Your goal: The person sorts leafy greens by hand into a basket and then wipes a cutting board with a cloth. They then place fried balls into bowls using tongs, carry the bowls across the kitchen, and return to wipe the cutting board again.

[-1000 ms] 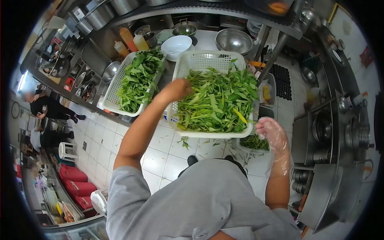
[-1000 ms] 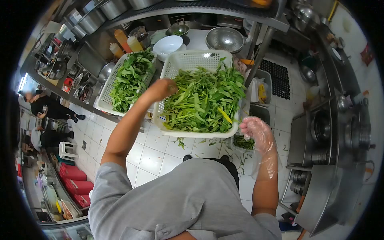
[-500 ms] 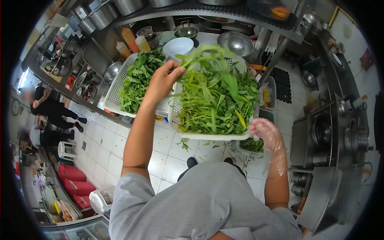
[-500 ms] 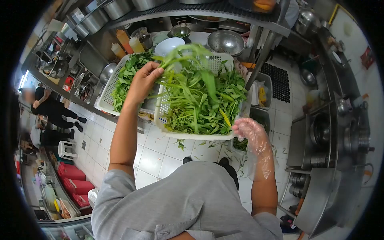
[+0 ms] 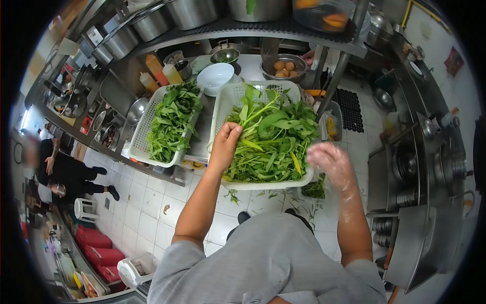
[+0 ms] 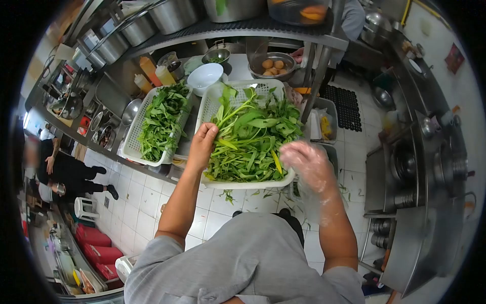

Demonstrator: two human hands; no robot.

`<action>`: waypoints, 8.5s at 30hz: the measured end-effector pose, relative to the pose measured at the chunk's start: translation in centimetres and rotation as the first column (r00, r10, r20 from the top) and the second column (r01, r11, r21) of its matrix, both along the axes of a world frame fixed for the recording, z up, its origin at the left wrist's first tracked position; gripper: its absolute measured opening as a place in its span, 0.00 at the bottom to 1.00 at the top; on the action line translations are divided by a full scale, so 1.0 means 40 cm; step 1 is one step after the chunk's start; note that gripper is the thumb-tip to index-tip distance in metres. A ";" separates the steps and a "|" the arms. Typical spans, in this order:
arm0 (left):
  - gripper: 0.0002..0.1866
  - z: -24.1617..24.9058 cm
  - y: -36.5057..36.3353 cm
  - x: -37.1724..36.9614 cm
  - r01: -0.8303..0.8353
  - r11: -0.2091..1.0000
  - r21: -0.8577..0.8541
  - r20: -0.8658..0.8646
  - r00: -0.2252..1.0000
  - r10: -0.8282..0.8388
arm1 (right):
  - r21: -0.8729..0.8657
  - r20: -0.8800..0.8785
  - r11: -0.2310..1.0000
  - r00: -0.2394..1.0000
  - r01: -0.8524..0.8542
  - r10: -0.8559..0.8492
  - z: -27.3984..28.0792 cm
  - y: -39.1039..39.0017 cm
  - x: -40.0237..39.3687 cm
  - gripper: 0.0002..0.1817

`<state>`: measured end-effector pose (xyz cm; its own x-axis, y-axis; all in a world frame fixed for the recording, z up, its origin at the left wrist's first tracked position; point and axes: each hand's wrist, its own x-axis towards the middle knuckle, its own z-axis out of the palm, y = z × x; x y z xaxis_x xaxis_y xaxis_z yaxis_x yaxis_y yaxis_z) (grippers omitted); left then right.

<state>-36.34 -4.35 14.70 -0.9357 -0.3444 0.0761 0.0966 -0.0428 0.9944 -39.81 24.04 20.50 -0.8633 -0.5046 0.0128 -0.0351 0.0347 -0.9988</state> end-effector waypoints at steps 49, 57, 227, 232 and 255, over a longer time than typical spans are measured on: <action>0.33 -0.027 0.087 0.015 -0.045 0.934 -0.354 -0.019 0.999 0.041 | -0.743 0.151 0.652 0.987 0.149 -0.052 0.201 -0.174 -0.218 0.09; 0.44 0.023 0.172 0.040 0.064 0.719 -0.692 0.038 0.998 -0.052 | -0.850 0.087 0.525 0.978 -0.025 0.188 0.319 -0.328 -0.182 0.08; 0.07 0.032 0.060 0.022 -0.133 0.637 -0.760 -0.122 0.991 0.062 | 0.091 -0.702 0.974 0.707 0.205 -0.084 0.128 -0.053 -0.021 0.06; 0.05 0.037 0.103 0.020 -0.117 0.627 -0.770 -0.176 0.984 -0.032 | 0.417 -0.852 0.870 0.445 0.262 0.274 0.104 -0.136 -0.058 0.05; 0.15 -0.012 0.272 -0.074 -0.076 0.567 -0.820 -0.275 0.921 -0.274 | -0.148 -0.193 0.579 0.551 0.802 -0.812 -0.088 0.536 -0.185 0.18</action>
